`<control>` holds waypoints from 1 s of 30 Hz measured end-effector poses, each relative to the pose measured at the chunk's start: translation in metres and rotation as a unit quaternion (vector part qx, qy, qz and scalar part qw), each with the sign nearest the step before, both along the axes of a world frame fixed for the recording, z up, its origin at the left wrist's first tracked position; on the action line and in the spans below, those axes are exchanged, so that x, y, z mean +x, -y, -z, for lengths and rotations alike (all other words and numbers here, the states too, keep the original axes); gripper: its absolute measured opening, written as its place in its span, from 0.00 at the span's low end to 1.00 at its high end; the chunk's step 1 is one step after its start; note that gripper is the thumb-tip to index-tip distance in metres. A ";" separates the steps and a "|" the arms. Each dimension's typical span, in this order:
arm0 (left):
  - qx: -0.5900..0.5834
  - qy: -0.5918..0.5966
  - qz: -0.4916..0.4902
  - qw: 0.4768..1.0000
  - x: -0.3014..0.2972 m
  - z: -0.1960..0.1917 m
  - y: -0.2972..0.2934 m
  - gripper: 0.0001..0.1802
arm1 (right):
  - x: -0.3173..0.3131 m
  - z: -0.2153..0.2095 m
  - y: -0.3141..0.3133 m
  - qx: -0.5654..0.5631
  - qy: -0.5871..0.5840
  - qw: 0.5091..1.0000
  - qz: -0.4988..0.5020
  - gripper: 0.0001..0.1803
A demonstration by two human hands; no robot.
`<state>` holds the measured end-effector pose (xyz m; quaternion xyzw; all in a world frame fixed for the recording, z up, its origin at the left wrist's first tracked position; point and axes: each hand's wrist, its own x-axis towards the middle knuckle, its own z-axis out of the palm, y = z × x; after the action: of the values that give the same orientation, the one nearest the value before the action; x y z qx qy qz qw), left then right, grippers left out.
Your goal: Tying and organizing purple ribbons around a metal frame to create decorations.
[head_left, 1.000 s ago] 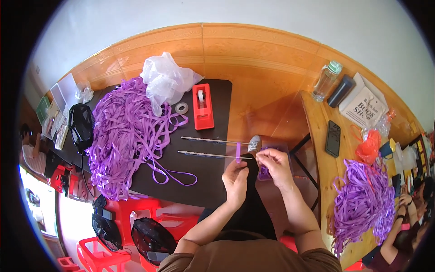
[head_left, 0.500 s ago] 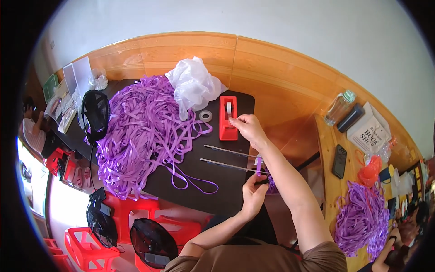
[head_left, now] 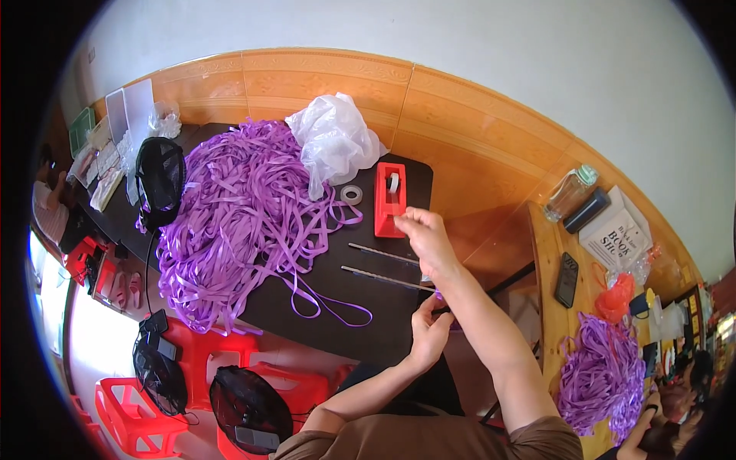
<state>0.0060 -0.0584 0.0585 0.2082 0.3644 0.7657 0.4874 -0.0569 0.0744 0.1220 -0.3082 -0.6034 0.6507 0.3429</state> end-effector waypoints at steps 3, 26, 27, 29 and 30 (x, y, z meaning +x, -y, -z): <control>0.004 0.033 0.006 0.999 0.000 -0.003 0.001 0.19 | 0.006 0.009 0.008 0.074 0.056 0.995 0.020 0.07; -0.045 -0.052 -0.017 0.997 0.002 0.010 0.000 0.25 | 0.136 0.008 -0.044 0.049 0.152 0.934 -0.320 0.06; -0.041 -0.049 -0.023 0.998 0.003 0.011 0.000 0.25 | 0.135 0.011 -0.045 0.078 0.162 0.922 -0.343 0.07; -0.045 -0.050 -0.020 0.998 0.003 0.010 0.002 0.25 | 0.133 0.015 -0.047 0.081 0.156 0.919 -0.353 0.08; -0.047 -0.050 -0.017 0.997 0.003 0.009 0.003 0.26 | 0.131 0.017 -0.048 0.098 0.163 0.917 -0.350 0.08</control>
<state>0.0088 -0.0610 0.0494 0.2170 0.4276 0.7447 0.4642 0.0744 0.1228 0.1048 -0.1445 -0.7807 0.6077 0.0185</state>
